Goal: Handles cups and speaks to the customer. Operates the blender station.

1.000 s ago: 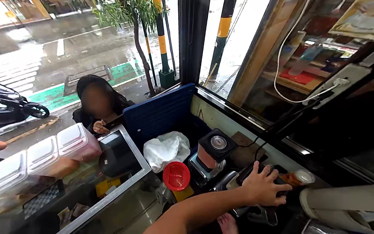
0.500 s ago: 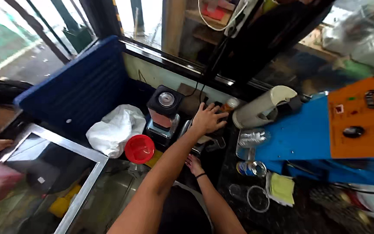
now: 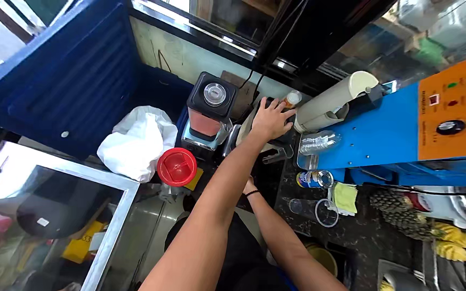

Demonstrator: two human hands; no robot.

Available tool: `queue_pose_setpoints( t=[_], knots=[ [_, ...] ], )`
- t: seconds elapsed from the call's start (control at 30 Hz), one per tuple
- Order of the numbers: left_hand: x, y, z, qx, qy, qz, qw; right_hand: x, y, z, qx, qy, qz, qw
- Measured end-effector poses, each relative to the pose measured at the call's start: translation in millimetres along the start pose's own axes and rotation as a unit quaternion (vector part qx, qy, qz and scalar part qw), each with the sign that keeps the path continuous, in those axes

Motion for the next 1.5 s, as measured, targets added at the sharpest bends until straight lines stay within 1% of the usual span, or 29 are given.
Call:
queue_pose_setpoints(
  t=[0.2, 0.43, 0.57, 0.67, 0.77, 0.83, 0.87, 0.93, 1.07, 1.17, 1.33, 1.5],
  knots=[
    [2, -4, 4, 0.001, -0.006, 0.018, 1.000, -6, 1, 18, -0.016, 0.025, 0.008, 1.000],
    [0, -3, 4, 0.005, -0.004, 0.031, 1.000, -11, 0, 20, -0.014, 0.032, 0.034, 0.999],
    [1, -7, 7, -0.006, -0.003, 0.044, 0.999, -18, 1, 26, -0.030, 0.023, 0.039, 0.999],
    [1, -6, 8, -0.007, -0.002, 0.052, 0.999, -24, -2, 32, -0.032, 0.032, 0.043, 0.998],
    [2, -6, 8, -0.008, -0.002, 0.055, 0.998, -16, -7, 27, -0.025, 0.019, 0.026, 0.999],
    [2, -6, 8, -0.016, -0.007, 0.056, 0.998, 1, -8, 17, -0.042, 0.009, 0.011, 0.999],
    [1, -5, 8, -0.018, -0.007, 0.052, 0.998, 9, -6, 13, -0.054, 0.003, -0.005, 0.999],
    [1, -3, 8, -0.013, -0.008, 0.047, 0.999, 16, -5, 8, -0.045, -0.003, -0.039, 0.998],
    [1, -4, 9, -0.012, -0.010, 0.059, 0.998, 13, -4, 9, -0.028, -0.007, -0.040, 0.999],
    [3, -6, 11, -0.026, -0.010, 0.071, 0.997, 10, -4, 11, -0.029, -0.005, -0.034, 0.999],
    [4, -5, 12, -0.017, -0.003, 0.078, 0.997, 11, -6, 10, -0.033, -0.001, -0.025, 0.999],
    [6, -5, 13, -0.027, -0.002, 0.084, 0.996, 7, -6, 13, -0.031, 0.005, -0.008, 0.999]
  ],
)
Point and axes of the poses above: each hand's wrist, its own z-axis towards the middle knuckle, its own y-axis out of the back of the hand, x = y × z, the point moved 9 cm from there along z, towards the middle knuckle, and after that the axes turned 7 degrees about -z, right-handed, at the moved point
